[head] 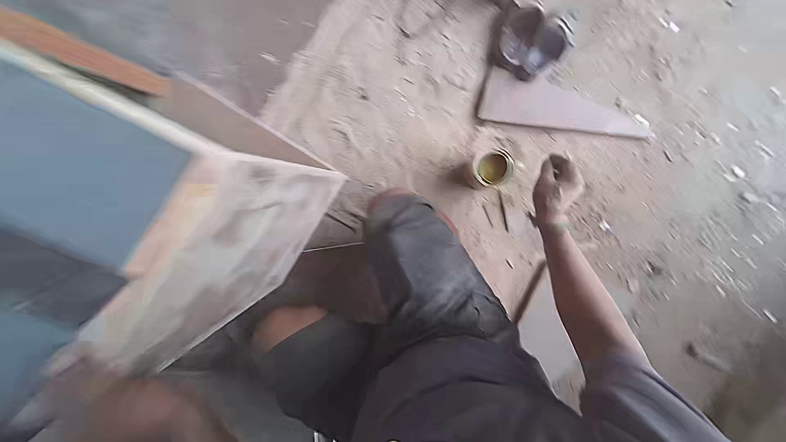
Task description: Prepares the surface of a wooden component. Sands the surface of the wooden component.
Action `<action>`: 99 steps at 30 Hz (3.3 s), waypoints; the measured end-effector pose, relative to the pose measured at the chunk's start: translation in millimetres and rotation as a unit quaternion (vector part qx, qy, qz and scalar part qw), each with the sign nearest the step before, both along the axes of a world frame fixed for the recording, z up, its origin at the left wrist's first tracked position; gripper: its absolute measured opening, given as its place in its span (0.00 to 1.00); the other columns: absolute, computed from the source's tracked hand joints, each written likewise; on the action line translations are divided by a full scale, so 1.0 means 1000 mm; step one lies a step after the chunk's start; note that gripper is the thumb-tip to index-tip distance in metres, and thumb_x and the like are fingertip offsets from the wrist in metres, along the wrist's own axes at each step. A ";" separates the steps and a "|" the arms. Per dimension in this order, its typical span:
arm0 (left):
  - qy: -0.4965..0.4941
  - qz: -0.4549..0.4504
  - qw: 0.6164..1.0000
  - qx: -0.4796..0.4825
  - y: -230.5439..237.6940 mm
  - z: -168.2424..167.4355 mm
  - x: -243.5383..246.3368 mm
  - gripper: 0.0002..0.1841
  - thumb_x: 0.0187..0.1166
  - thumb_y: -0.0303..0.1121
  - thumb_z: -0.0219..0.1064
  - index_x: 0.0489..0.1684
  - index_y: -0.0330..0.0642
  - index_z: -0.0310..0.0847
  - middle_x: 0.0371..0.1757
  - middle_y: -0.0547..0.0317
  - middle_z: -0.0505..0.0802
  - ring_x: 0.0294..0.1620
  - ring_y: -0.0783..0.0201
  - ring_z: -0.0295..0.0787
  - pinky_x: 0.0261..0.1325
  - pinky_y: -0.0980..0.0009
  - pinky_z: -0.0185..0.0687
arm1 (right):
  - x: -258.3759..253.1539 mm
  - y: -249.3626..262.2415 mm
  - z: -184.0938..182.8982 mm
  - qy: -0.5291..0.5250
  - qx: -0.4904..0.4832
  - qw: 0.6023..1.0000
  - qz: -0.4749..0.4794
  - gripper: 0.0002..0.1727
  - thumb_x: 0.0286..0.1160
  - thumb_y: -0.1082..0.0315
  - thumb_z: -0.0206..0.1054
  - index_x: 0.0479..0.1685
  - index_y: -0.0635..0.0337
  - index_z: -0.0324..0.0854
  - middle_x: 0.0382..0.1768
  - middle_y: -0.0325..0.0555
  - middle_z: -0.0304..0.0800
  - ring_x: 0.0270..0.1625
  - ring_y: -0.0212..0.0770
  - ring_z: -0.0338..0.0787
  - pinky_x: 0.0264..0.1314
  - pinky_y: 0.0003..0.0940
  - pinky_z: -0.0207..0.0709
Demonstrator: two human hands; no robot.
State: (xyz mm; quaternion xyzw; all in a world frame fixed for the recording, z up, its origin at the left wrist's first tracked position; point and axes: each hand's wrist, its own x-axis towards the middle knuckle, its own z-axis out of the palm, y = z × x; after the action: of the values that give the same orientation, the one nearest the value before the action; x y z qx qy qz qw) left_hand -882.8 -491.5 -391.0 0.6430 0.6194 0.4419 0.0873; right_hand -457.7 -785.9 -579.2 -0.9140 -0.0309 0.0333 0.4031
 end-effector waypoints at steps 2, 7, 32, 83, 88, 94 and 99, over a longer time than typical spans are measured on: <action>0.002 0.002 0.994 0.106 0.011 -0.015 -0.030 0.42 0.70 0.36 0.79 0.79 0.15 0.63 0.78 0.24 0.76 0.82 0.48 0.73 0.85 0.62 0.68 | -0.024 0.060 0.023 -0.029 0.101 0.985 0.137 0.18 0.84 0.66 0.61 0.60 0.74 0.83 0.53 0.63 0.91 0.54 0.44 0.92 0.63 0.41 0.85; 0.031 0.043 0.981 0.186 0.022 -0.013 -0.029 0.46 0.53 0.55 0.87 0.71 0.29 0.82 0.66 0.33 0.84 0.69 0.49 0.81 0.75 0.63 0.76 | -0.077 0.202 0.119 -0.113 0.235 0.883 0.390 0.16 0.81 0.66 0.65 0.51 0.73 0.87 0.42 0.58 0.93 0.39 0.36 0.91 0.48 0.35 0.86; -0.011 0.044 0.972 0.231 0.032 -0.029 -0.032 0.47 0.50 0.64 0.86 0.68 0.38 0.86 0.60 0.43 0.87 0.67 0.47 0.80 0.76 0.52 0.72 | -0.232 0.305 0.237 -0.506 -0.013 0.443 0.740 0.29 0.75 0.46 0.69 0.76 0.42 0.81 0.76 0.59 0.80 0.72 0.64 0.81 0.57 0.61 0.75; -0.050 0.003 0.977 0.207 0.032 -0.022 -0.037 0.42 0.55 0.62 0.84 0.65 0.38 0.88 0.61 0.42 0.90 0.71 0.45 0.80 0.80 0.51 0.67 | -0.187 0.367 0.338 -0.480 0.055 0.544 0.686 0.25 0.84 0.74 0.57 0.79 0.51 0.78 0.45 0.59 0.89 0.42 0.59 0.92 0.41 0.55 0.86; -0.053 0.004 0.977 0.205 0.033 -0.022 -0.036 0.39 0.55 0.60 0.85 0.62 0.39 0.88 0.58 0.45 0.90 0.69 0.48 0.80 0.80 0.51 0.65 | -0.183 0.363 0.316 -0.388 0.163 0.612 0.670 0.20 0.76 0.67 0.70 0.68 0.58 0.86 0.40 0.48 0.97 0.41 0.48 0.97 0.49 0.54 0.88; -0.033 -0.015 0.981 0.190 0.035 -0.016 -0.042 0.35 0.56 0.59 0.85 0.57 0.40 0.91 0.55 0.45 0.90 0.68 0.47 0.80 0.80 0.53 0.66 | -0.178 0.376 0.314 -0.328 0.104 0.643 0.684 0.16 0.75 0.49 0.71 0.39 0.52 0.94 0.36 0.45 0.97 0.40 0.47 0.95 0.45 0.58 0.84; -0.049 -0.030 0.998 0.006 0.018 0.027 -0.051 0.38 0.59 0.48 0.85 0.71 0.42 0.80 0.56 0.47 0.89 0.61 0.49 0.83 0.71 0.49 0.73 | -0.174 0.361 0.307 -0.354 0.066 0.592 0.721 0.12 0.78 0.58 0.68 0.42 0.54 0.95 0.37 0.46 0.97 0.40 0.50 0.96 0.45 0.59 0.85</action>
State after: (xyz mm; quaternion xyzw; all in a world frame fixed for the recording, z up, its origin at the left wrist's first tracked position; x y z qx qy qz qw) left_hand -934.2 -473.6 -364.4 0.6392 0.5920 0.4742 0.1269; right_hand -631.5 -424.9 -271.9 -0.5042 -0.8220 -0.0154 0.2643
